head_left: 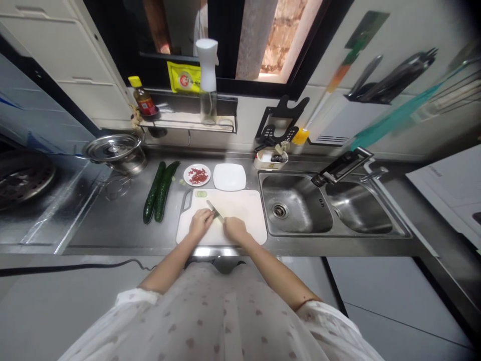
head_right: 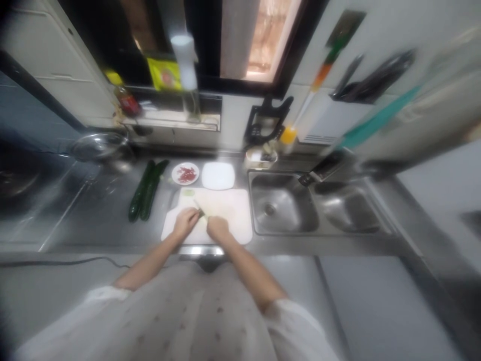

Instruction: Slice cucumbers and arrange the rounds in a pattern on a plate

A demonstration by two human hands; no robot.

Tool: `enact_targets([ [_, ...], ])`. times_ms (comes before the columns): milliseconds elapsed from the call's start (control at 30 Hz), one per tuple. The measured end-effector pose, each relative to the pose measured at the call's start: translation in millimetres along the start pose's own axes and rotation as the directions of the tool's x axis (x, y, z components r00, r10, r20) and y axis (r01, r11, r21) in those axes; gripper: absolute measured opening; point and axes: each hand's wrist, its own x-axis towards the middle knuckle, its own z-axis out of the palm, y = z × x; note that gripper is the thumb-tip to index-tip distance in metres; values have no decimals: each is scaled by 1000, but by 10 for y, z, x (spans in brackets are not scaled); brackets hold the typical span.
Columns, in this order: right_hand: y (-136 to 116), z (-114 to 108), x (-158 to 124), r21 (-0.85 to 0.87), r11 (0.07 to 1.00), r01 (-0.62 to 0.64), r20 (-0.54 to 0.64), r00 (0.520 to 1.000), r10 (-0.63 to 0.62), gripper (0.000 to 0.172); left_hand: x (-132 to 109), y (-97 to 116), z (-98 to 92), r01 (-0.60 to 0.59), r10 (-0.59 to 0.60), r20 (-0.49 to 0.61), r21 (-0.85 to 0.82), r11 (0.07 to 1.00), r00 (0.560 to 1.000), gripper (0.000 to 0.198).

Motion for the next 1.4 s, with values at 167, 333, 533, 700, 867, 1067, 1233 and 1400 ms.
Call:
enact_targets([
  [167, -58, -40, 89, 9, 1000, -14, 29, 999, 14, 34, 4, 20, -12, -12, 12, 4, 10, 1000, 1000, 21],
  [333, -55, -41, 92, 14, 1000, 10, 17, 1000, -10, 35, 0, 37, -23, -2, 2, -9, 1, 1000, 1000, 21],
  [533, -6, -10, 1, 5, 1000, -8, 11, 1000, 8, 33, 3, 29, -23, 4, -4, -4, -1, 1000, 1000, 22],
  [700, -9, 2, 35, -5, 1000, 2, 25, 1000, -2, 33, 6, 29, -30, 9, -9, 8, -5, 1000, 1000, 22],
  [867, -27, 31, 122, 12, 1000, 18, -10, 1000, -18, 33, 4, 38, -32, 9, -9, 4, -7, 1000, 1000, 22],
  [1067, -48, 45, 193, 17, 1000, 27, -8, 1000, -27, 34, 3, 24, -21, 11, -11, 7, -10, 1000, 1000, 20],
  [1233, -21, 74, 196, 15, 999, 35, -26, 999, -34, 35, 4, 22, -20, 2, -3, -5, -14, 1000, 1000, 20],
  [1400, 40, 107, 124, -2, 999, 39, -20, 999, -39, 34, 0, 17, -6, 2, -3, -10, -20, 1000, 1000, 21],
])
